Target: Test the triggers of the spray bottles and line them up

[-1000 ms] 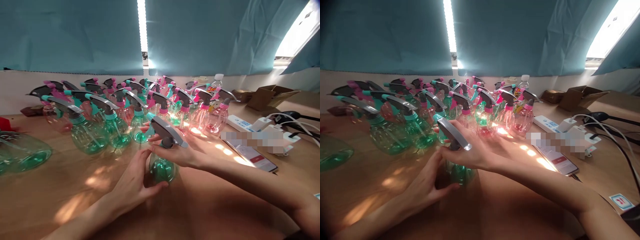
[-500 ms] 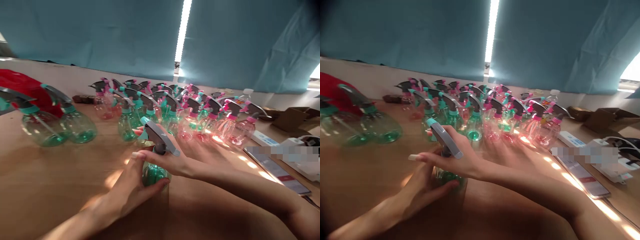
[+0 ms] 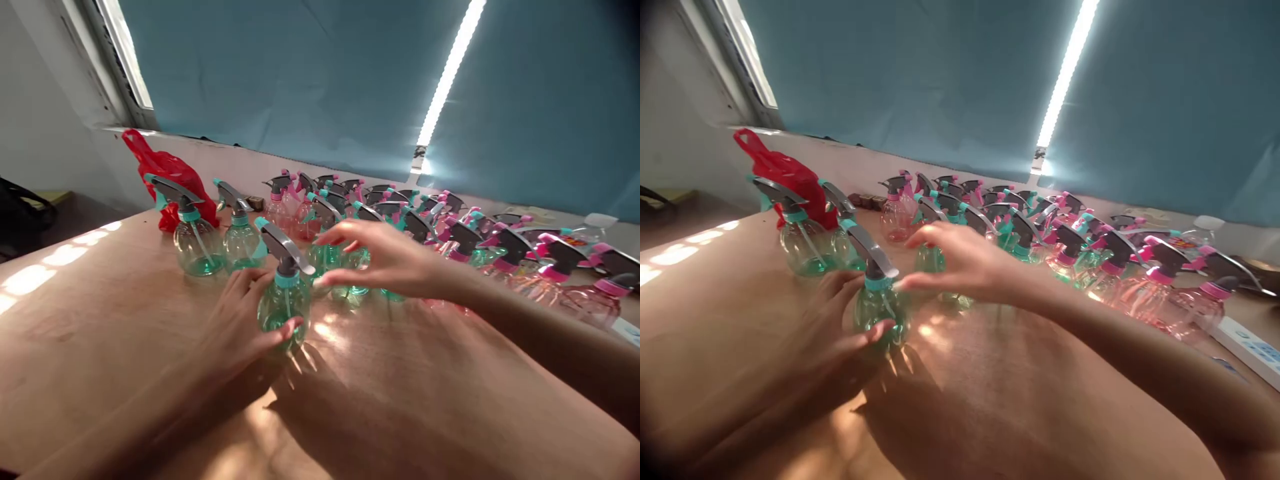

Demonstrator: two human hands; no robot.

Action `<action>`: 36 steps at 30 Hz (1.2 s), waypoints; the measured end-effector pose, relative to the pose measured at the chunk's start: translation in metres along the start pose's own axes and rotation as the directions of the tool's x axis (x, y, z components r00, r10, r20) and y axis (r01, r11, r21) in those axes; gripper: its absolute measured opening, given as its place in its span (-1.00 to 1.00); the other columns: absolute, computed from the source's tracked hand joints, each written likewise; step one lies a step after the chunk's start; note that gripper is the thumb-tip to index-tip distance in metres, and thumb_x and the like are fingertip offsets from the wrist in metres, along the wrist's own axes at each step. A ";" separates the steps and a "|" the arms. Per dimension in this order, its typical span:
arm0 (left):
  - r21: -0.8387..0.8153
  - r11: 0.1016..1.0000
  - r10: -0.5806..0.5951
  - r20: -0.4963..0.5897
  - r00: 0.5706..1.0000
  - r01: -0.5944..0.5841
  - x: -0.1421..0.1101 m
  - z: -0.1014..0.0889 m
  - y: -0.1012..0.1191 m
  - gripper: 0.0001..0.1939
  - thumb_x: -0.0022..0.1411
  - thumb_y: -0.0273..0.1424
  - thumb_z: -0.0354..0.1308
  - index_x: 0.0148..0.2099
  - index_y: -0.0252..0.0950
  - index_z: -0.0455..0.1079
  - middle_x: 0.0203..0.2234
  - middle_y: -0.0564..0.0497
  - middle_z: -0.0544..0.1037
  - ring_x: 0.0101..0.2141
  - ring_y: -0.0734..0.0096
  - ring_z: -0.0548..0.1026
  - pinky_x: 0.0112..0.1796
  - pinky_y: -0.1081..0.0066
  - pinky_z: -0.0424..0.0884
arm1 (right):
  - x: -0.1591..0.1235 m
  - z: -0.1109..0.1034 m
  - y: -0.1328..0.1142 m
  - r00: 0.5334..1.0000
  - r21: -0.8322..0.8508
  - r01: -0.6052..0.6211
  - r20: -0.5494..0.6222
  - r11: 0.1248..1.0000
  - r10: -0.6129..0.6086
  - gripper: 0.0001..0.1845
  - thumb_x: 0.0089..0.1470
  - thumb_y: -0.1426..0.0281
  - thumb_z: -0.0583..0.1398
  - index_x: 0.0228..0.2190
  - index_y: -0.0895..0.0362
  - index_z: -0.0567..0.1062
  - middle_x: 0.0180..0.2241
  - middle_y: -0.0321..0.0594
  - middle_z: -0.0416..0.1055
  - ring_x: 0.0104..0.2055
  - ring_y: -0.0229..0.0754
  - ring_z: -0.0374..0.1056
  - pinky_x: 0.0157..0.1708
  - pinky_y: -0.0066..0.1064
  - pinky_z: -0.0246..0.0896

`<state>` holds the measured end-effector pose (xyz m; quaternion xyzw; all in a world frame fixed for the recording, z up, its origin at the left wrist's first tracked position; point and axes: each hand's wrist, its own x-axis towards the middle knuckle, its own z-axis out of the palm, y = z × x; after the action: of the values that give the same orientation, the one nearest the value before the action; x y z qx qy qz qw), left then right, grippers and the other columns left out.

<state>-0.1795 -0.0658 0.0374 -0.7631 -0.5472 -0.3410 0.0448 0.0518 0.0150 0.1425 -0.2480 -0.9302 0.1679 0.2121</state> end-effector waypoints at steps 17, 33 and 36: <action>0.513 0.858 0.039 -0.058 0.998 -0.004 0.059 0.012 -0.040 -0.42 0.17 -0.05 0.25 0.05 -0.40 0.36 -0.17 -0.25 0.48 -0.11 -0.11 0.40 -0.14 0.11 0.36 | 0.091 -0.003 0.043 0.934 -0.297 -0.342 -0.214 0.891 0.287 -0.49 0.08 0.29 0.28 0.00 0.31 0.42 -0.18 0.03 0.50 -0.15 0.00 0.40 -0.27 -0.29 0.27; 0.549 0.835 0.027 -0.103 0.994 0.034 0.076 0.025 -0.044 -0.36 0.22 -0.03 0.20 0.17 -0.38 0.29 -0.10 -0.26 0.48 -0.09 -0.16 0.39 -0.10 0.06 0.29 | 0.091 -0.002 0.050 0.952 -0.315 -0.301 -0.153 0.900 0.265 -0.59 0.09 0.39 0.28 -0.05 0.33 0.46 -0.38 -0.12 0.43 -0.27 -0.09 0.33 -0.37 -0.35 0.13; 0.526 0.847 -0.014 -0.133 0.991 0.083 0.064 0.022 -0.032 -0.35 0.27 -0.05 0.15 0.21 -0.42 0.25 -0.10 -0.28 0.44 -0.06 -0.17 0.37 -0.10 0.04 0.30 | 0.082 -0.004 0.045 0.959 -0.282 -0.278 -0.136 0.918 0.248 -0.61 0.07 0.39 0.29 -0.07 0.29 0.46 -0.38 -0.15 0.42 -0.35 -0.14 0.31 -0.42 -0.36 0.11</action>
<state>-0.1865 0.0081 0.0472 -0.6844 -0.6352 -0.2246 0.2787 0.0068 0.0966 0.1527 -0.4078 -0.8915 0.0406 0.1931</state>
